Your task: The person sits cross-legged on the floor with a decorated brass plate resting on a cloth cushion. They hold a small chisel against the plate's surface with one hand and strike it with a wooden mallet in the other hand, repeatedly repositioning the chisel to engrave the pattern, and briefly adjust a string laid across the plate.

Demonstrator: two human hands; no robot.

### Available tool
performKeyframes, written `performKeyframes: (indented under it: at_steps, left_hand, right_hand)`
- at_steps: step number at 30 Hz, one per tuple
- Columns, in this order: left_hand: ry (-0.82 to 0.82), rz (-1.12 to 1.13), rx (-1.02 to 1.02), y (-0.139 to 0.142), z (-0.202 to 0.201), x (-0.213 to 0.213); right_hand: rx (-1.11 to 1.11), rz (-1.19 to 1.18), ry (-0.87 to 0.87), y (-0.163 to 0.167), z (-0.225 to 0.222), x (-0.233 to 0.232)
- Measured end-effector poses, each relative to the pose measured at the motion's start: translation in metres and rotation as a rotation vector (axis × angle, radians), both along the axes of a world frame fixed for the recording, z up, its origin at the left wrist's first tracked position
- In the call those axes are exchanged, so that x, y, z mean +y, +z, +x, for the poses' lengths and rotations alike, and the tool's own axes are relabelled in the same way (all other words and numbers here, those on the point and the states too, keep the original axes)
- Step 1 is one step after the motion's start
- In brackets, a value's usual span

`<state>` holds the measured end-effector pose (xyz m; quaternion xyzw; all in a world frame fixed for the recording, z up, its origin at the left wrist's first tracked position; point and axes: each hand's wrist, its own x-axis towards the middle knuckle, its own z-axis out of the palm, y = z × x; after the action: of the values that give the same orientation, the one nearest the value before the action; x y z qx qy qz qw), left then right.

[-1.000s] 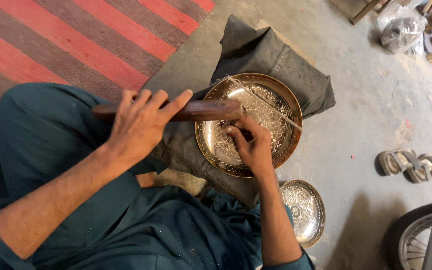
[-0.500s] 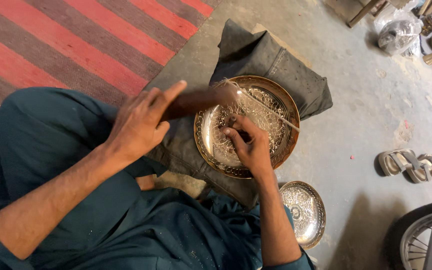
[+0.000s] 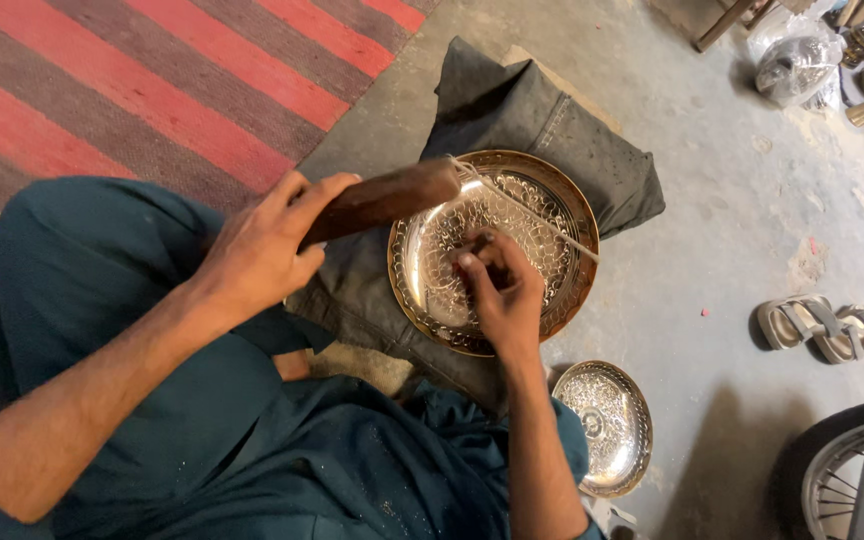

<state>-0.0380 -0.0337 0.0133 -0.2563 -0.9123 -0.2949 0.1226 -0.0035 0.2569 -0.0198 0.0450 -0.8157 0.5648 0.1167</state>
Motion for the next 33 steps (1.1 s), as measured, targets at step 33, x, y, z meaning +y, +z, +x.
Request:
performKeyframes:
  at_steps: [33]
  left_hand:
    - [-0.222,-0.217,0.06,0.049,-0.031,0.014]
  right_hand:
    - [0.208,-0.292,-0.363,-0.012,0.02,-0.01]
